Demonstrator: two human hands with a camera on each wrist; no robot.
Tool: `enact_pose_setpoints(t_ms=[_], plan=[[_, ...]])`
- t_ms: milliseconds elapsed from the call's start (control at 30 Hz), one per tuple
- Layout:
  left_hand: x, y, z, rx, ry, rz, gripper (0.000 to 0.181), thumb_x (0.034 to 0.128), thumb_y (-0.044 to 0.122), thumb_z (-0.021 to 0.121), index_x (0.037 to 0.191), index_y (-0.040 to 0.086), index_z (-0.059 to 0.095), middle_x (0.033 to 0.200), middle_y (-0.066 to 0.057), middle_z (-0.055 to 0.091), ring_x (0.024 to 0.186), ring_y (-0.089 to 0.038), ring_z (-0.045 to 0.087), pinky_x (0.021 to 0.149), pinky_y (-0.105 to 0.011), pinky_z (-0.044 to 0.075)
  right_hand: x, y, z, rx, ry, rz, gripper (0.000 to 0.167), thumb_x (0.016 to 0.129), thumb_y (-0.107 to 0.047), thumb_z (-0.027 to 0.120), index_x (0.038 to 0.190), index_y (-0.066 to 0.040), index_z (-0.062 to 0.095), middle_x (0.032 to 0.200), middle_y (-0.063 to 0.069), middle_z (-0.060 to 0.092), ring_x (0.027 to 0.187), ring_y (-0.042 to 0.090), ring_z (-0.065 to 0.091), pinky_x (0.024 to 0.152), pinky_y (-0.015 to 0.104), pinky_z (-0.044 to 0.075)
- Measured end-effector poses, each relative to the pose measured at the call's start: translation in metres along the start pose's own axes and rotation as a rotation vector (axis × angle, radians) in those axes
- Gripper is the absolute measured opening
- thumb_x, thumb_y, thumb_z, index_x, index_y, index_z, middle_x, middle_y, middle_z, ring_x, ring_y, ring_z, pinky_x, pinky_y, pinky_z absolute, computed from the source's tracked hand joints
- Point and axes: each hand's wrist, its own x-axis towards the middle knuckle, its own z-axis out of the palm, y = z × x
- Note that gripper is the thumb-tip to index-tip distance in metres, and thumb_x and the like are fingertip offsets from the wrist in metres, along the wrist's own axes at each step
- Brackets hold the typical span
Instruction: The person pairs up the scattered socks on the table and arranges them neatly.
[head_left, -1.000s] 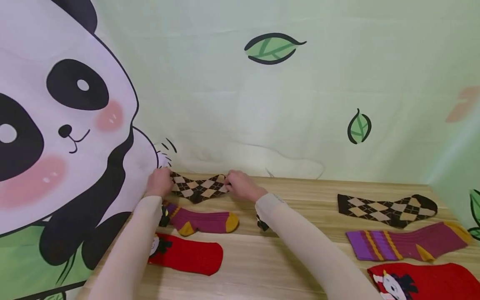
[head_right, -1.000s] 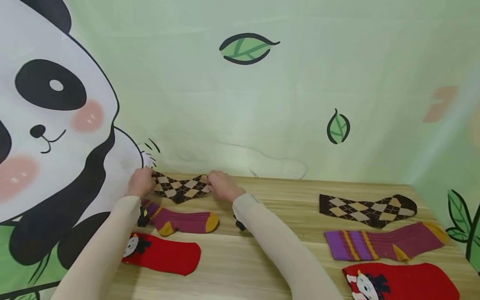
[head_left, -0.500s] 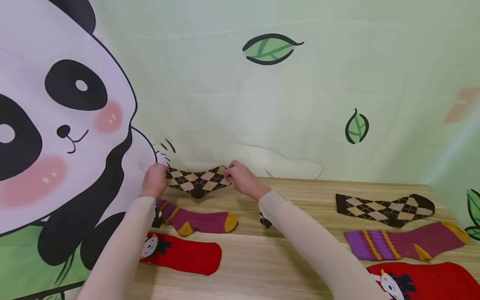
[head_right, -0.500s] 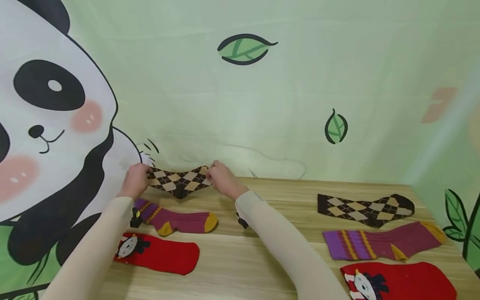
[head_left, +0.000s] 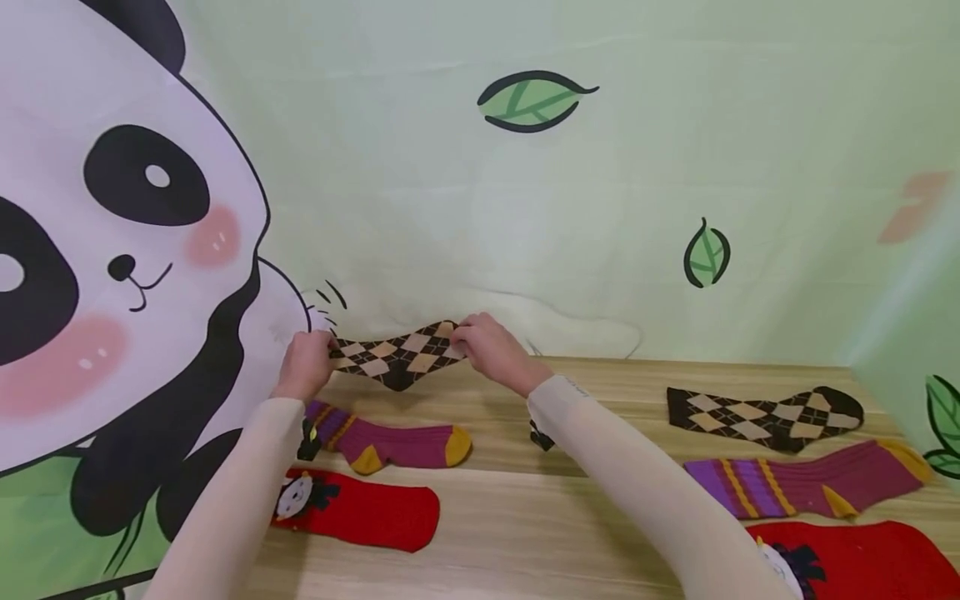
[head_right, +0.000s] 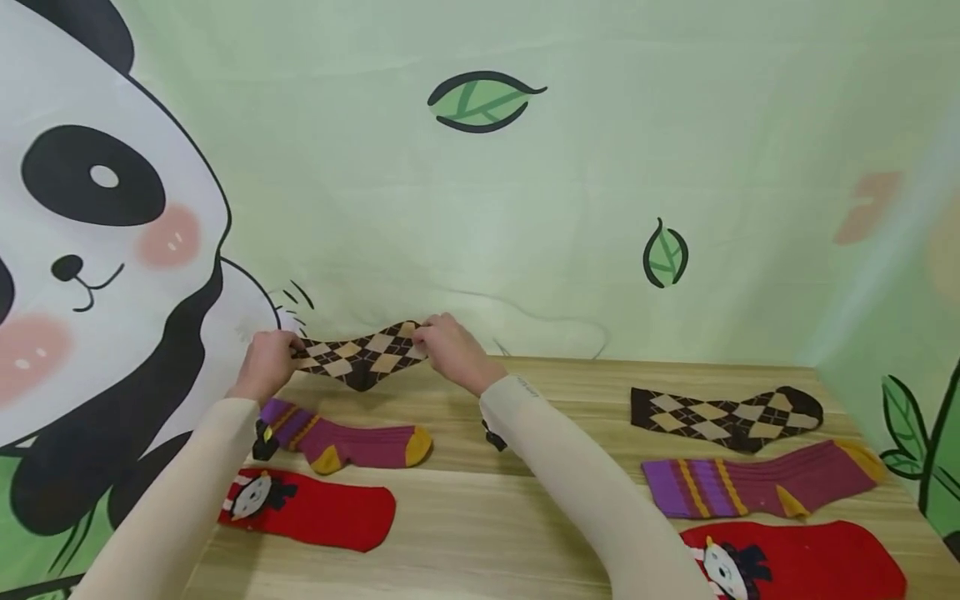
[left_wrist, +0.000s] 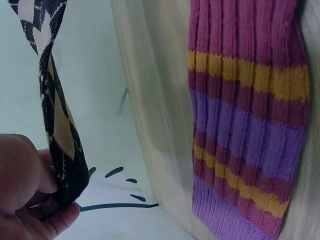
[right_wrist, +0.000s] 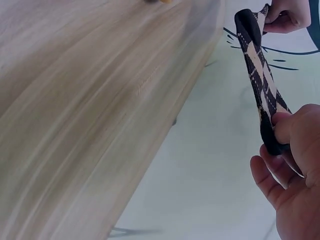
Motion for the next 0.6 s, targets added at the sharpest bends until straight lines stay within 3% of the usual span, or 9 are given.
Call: enact_pose_setpoints(t_ms=[233,400,600], plan=[[-0.007,0.002,0.0,-0.006,0.051,0.014,0.018,0.0841,-0.005,0.068,0.101,-0.003,0.075,0.1,-0.024,0.072,0.097,-0.047,0.064,0.086,-0.058,0.052,-0.009,-0.004,-0.008,-0.005,-0.032,0.032,0.023,0.103,-0.007,0.062,0.122,-0.008,0.074,0.123,0.006,0.068,0.114,0.023,0.062,0.097,0.035,0.054],[-0.012,0.006,-0.004,-0.011,0.097,0.019,0.024,0.0896,-0.006,0.055,0.103,-0.003,0.075,0.103,-0.026,0.073,0.096,-0.049,0.067,0.081,-0.059,0.053,-0.014,-0.004,-0.014,0.01,-0.06,0.033,0.025,0.103,-0.006,0.06,0.125,-0.006,0.072,0.125,0.008,0.067,0.112,0.022,0.065,0.096,0.035,0.054],[-0.015,0.011,-0.01,-0.047,0.153,0.06,0.025,0.0951,-0.006,0.052,0.104,-0.005,0.076,0.102,-0.025,0.074,0.095,-0.046,0.068,0.082,-0.058,0.053,-0.019,-0.005,-0.023,0.016,-0.049,0.008,0.024,0.103,-0.005,0.061,0.124,-0.004,0.073,0.125,0.01,0.068,0.111,0.024,0.066,0.097,0.036,0.054]])
